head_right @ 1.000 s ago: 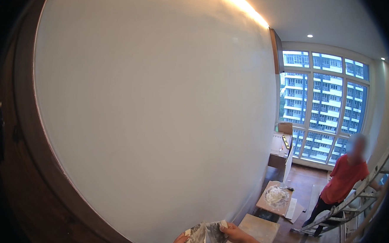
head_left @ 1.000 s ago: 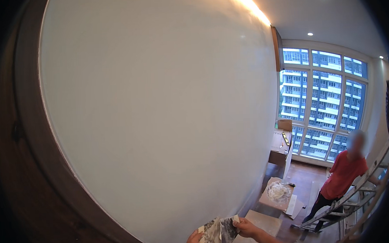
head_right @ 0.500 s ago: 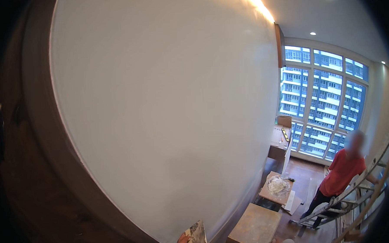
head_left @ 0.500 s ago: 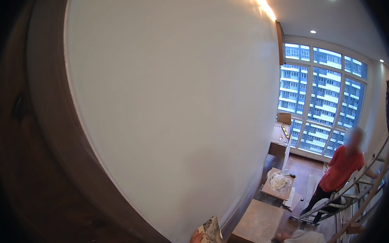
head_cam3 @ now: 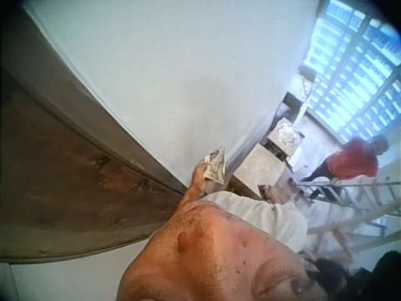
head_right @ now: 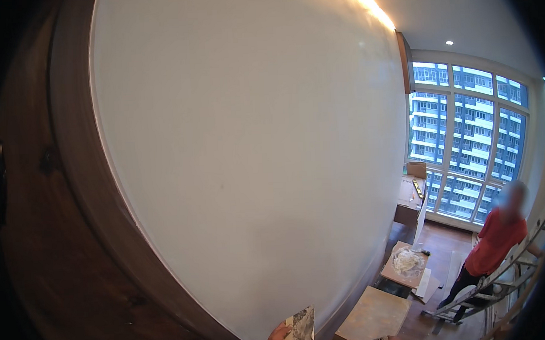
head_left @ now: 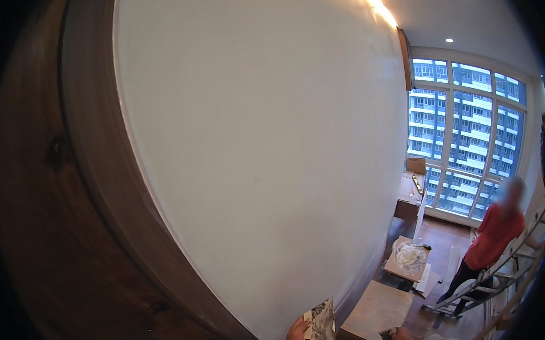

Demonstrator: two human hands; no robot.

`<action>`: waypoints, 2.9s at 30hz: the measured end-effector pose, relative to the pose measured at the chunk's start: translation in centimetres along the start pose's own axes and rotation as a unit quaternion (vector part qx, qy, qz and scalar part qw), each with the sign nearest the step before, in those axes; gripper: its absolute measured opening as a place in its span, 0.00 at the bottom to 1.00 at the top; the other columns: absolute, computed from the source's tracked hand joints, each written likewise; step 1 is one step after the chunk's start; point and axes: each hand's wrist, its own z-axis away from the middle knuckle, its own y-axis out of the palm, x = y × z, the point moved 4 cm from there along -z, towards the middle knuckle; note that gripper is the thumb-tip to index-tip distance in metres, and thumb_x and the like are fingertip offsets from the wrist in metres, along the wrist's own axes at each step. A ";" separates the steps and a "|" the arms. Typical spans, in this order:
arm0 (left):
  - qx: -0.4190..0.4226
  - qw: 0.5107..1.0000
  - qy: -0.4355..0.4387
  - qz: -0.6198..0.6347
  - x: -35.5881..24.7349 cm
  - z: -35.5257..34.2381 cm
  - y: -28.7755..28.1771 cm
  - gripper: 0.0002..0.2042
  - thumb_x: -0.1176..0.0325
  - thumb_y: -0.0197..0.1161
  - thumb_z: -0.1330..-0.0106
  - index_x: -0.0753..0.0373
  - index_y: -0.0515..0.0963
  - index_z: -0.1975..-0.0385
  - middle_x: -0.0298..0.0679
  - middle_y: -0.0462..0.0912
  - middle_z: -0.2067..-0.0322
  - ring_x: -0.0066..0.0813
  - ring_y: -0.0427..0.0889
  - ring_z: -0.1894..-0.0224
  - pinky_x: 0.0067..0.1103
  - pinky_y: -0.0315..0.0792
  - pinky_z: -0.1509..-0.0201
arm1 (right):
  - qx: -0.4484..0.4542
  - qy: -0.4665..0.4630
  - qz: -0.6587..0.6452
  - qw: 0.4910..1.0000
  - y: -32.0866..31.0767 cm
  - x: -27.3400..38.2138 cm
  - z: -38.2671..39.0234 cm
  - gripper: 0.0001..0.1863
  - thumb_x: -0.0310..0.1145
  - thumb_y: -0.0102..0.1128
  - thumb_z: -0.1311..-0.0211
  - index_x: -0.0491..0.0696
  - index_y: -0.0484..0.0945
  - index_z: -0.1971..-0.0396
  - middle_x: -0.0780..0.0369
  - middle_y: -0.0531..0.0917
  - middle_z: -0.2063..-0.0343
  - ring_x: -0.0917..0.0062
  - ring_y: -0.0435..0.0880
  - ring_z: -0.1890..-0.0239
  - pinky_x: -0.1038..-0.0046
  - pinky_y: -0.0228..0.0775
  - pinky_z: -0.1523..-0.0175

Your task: The person applies plaster to a white wall using a putty knife, spreading and smoothing the material across the surface while holding another tool in the other hand.

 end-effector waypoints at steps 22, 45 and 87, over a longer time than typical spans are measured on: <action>-0.003 0.998 0.047 -0.049 -2.2 0.9 5.1 0.19 0.63 0.48 0.24 0.66 0.70 0.39 0.46 0.79 0.45 0.42 0.82 0.46 0.34 0.79 0.44 | -0.004 0.095 -0.054 0.994 3.0 -6.4 -4.7 0.28 0.52 0.57 0.38 0.46 0.82 0.48 0.47 0.84 0.50 0.51 0.83 0.46 0.54 0.75 0.43; -0.010 0.973 -0.134 -0.189 -2.8 -1.2 4.8 0.23 0.65 0.45 0.28 0.62 0.68 0.34 0.42 0.79 0.42 0.41 0.80 0.42 0.39 0.76 0.41 | -0.021 0.319 -0.148 0.936 8.6 -8.2 18.3 0.17 0.37 0.61 0.44 0.47 0.86 0.57 0.47 0.86 0.59 0.50 0.85 0.54 0.55 0.76 0.48; -0.048 0.991 -0.028 -0.122 -4.9 -2.9 4.7 0.20 0.62 0.57 0.30 0.60 0.77 0.41 0.37 0.85 0.61 0.30 0.81 0.64 0.25 0.76 0.61 | 0.068 0.018 -0.046 0.996 -4.9 0.1 1.6 0.28 0.55 0.48 0.29 0.46 0.83 0.50 0.41 0.84 0.55 0.46 0.82 0.48 0.53 0.72 0.41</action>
